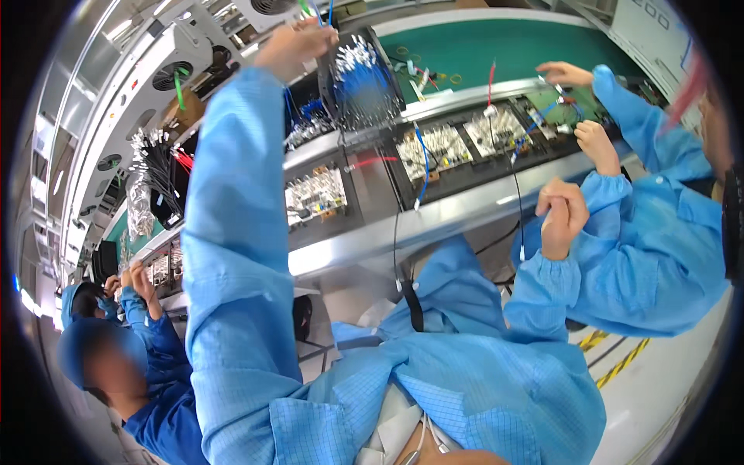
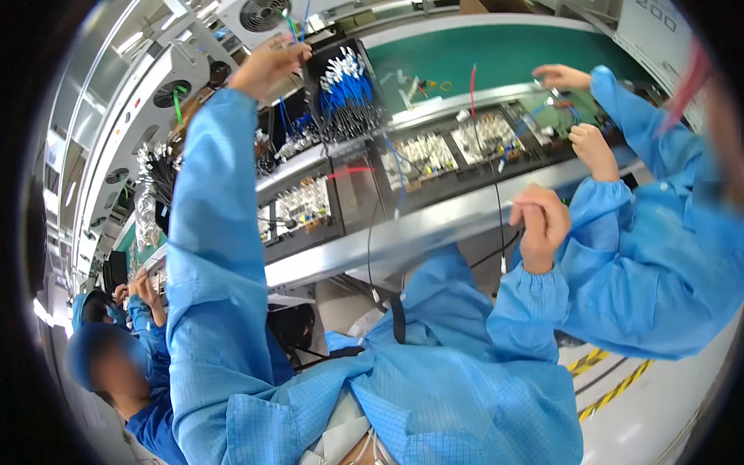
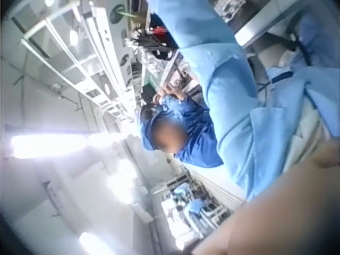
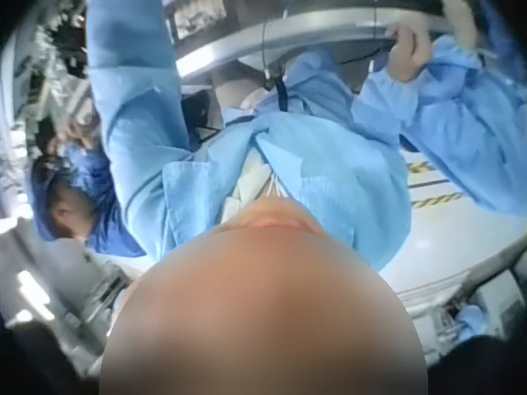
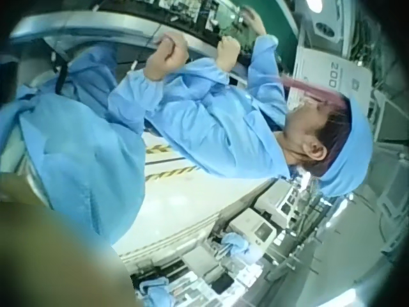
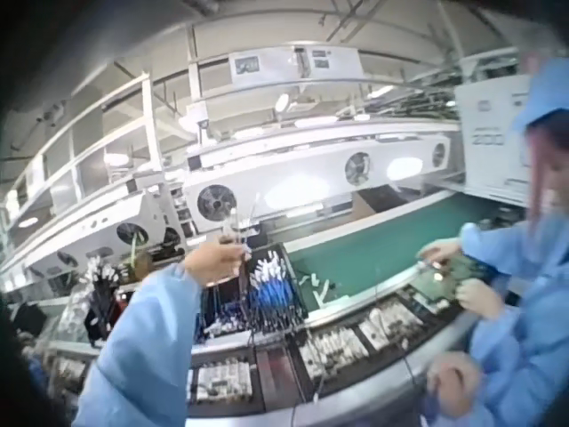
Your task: Connect wires and cable harnesses to electronic circuit boards at a workstation.
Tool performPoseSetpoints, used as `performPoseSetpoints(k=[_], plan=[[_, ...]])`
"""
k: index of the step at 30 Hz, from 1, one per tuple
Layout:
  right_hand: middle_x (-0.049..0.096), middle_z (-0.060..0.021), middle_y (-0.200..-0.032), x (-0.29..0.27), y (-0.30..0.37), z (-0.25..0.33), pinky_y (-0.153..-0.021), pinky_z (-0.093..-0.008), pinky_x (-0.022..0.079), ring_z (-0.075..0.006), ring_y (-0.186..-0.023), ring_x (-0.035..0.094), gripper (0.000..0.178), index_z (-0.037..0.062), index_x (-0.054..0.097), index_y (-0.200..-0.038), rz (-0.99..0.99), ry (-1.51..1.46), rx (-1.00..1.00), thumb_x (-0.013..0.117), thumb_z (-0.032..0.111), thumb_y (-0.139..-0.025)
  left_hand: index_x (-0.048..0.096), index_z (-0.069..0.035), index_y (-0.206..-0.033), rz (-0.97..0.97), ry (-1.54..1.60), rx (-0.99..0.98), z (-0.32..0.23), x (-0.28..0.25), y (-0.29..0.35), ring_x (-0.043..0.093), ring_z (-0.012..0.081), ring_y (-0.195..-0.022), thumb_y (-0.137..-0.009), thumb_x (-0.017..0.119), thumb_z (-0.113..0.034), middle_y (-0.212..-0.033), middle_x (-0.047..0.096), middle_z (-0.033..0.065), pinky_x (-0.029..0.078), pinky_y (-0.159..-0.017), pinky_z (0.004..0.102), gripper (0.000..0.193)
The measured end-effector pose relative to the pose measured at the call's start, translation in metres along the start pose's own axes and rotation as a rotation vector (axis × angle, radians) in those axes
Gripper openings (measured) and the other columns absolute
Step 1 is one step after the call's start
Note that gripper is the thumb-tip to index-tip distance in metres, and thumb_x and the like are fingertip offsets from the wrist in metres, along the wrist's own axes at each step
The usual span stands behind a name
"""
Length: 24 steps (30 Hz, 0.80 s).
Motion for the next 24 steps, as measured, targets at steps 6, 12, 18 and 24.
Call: performPoseSetpoints(k=[6, 12, 18, 24], plan=[[0.056, -0.0076, -0.07, 0.039, -0.013, 0.05, -0.056, -0.0248, 0.039, -0.0137, -0.062, 0.052, 0.02, -0.005, 0.062, -0.1, 0.308, 0.07, 0.138, 0.048, 0.006, -0.092, 0.041, -0.005, -0.134, 0.245, -0.281, 0.109, -0.109, 0.165, 0.113, 0.067, 0.024, -0.076, -0.094, 0.058, -0.016, -0.09, 0.071, 0.0079, 0.054, -0.072, 0.0316, 0.044], [0.062, -0.0069, -0.076, 0.07, 0.011, 0.067, -0.063, -0.0272, 0.045, -0.015, -0.071, 0.059, 0.028, -0.003, 0.064, -0.098, 0.412, 0.163, 0.189, 0.064, 0.023, -0.086, 0.062, -0.005, -0.095, 0.295, -0.374, 0.423, -0.082, 0.295, 0.215, 0.067, 0.0184, -0.078, -0.075, 0.071, 0.001, -0.11, 0.062, 0.0066, 0.057, -0.063, 0.0275, 0.023], [0.066, -0.0123, -0.085, 0.05, 0.033, 0.045, -0.065, -0.0319, 0.051, -0.0289, -0.079, 0.066, 0.02, -0.0019, 0.066, -0.093, 0.371, 0.372, 0.168, 0.067, 0.007, -0.075, 0.065, -0.004, -0.102, 0.187, -0.306, 0.477, -0.041, 0.307, 0.231, 0.065, 0.0246, -0.081, -0.072, 0.074, 0.0, -0.093, 0.067, 0.0093, 0.054, -0.068, 0.0321, 0.032], [0.062, -0.0087, -0.076, 0.056, 0.03, 0.012, -0.057, -0.0343, 0.048, -0.0275, -0.068, 0.06, 0.023, 0.0053, 0.069, -0.085, 0.472, 0.462, 0.007, 0.074, 0.01, -0.063, 0.068, -0.002, -0.092, 0.216, -0.272, 0.495, 0.009, 0.295, 0.212, 0.063, 0.0268, -0.081, -0.072, 0.072, 0.001, -0.086, 0.066, 0.0097, 0.05, -0.067, 0.0322, 0.021]])
Point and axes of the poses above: each hand's wrist, its own y-axis away from the middle knuckle, its own x-axis out of the palm, z = x × y, the point moved 8 cm from there along -y, towards the middle knuckle
